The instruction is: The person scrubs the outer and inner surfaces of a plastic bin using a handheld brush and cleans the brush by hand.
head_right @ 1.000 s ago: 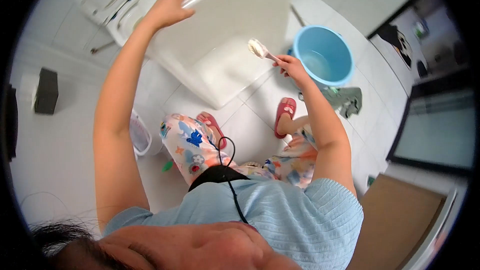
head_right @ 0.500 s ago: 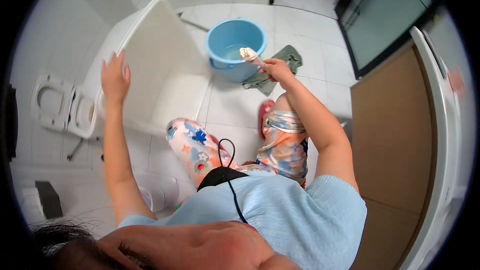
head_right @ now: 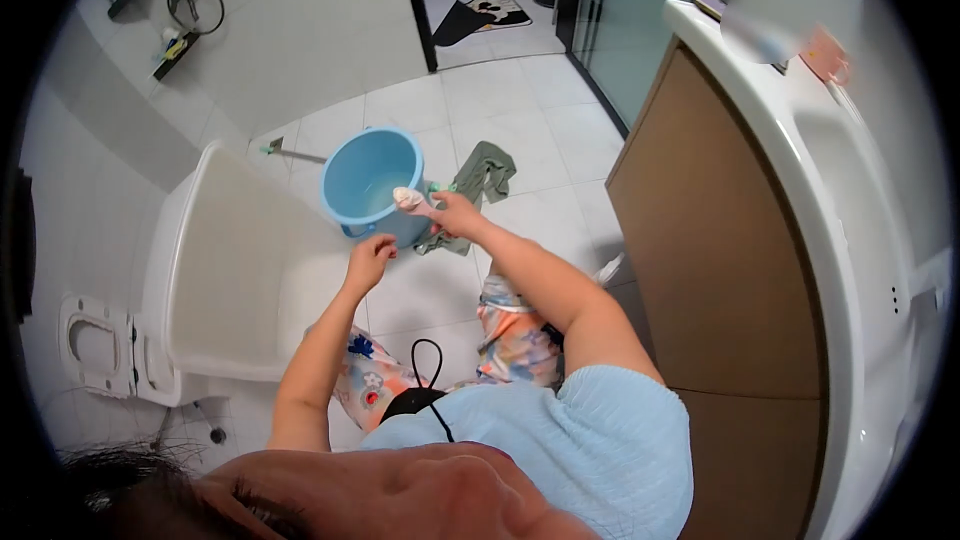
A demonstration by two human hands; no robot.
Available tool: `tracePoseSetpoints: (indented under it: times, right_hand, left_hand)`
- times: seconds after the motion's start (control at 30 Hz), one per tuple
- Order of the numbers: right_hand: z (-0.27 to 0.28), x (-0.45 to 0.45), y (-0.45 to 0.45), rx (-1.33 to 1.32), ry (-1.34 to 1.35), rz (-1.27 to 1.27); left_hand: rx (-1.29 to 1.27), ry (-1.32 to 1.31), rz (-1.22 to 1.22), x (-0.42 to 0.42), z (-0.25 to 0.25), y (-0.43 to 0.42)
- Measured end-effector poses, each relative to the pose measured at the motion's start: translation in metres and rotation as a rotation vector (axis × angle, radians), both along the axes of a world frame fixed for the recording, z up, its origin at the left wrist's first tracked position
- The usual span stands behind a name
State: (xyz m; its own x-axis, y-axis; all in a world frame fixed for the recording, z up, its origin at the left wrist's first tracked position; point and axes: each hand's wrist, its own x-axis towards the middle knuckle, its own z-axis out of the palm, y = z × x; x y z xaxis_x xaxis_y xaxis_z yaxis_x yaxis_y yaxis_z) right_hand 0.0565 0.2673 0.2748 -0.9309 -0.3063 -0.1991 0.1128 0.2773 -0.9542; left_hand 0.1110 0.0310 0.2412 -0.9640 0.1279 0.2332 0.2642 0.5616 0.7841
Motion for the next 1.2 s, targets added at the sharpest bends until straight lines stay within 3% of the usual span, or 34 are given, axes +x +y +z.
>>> tracePoseSetpoints:
  times: [0.13, 0.2, 0.27, 0.33, 0.47, 0.57, 0.67, 0.77, 0.93, 1.03, 1.2]
  right_hand:
    - [0.015, 0.007, 0.011, -0.109, -0.017, -0.080]
    - [0.021, 0.013, 0.016, -0.137, -0.002, -0.139]
    - [0.025, 0.014, 0.020, -0.151, 0.037, -0.166]
    - [0.034, 0.019, 0.023, -0.162, 0.057, -0.194]
    - [0.035, 0.023, 0.028, -0.253, 0.126, -0.192]
    - [0.033, 0.027, 0.040, -0.332, 0.152, -0.192]
    - [0.035, 0.023, 0.044, -0.361, 0.156, -0.200]
    - [0.029, 0.017, 0.051, -0.372, 0.140, -0.251]
    - [0.026, 0.006, 0.054, -0.350, 0.097, -0.245]
    - [0.031, 0.012, 0.051, -0.375, 0.091, -0.239]
    - [0.037, 0.019, 0.050, -0.394, 0.081, -0.244]
  left_hand:
    - [-0.144, 0.061, 0.064, -0.046, 0.089, 0.043]
    - [-0.090, 0.172, 0.018, -0.071, 0.144, 0.074]
    - [0.072, 0.311, -0.101, -0.099, 0.197, 0.122]
    - [0.241, 0.222, -0.364, -0.112, 0.265, 0.181]
    - [0.281, 0.209, -0.717, -0.114, 0.365, 0.306]
    - [0.110, 0.190, -0.829, -0.114, 0.413, 0.379]
    - [0.041, 0.172, -0.860, -0.134, 0.428, 0.423]
    - [0.186, -0.088, -0.882, -0.157, 0.427, 0.465]
    - [0.302, -0.105, -0.899, -0.171, 0.425, 0.495]
    - [0.261, -0.152, -0.939, -0.157, 0.433, 0.497]
    - [-0.030, -0.037, -0.913, -0.150, 0.434, 0.485]
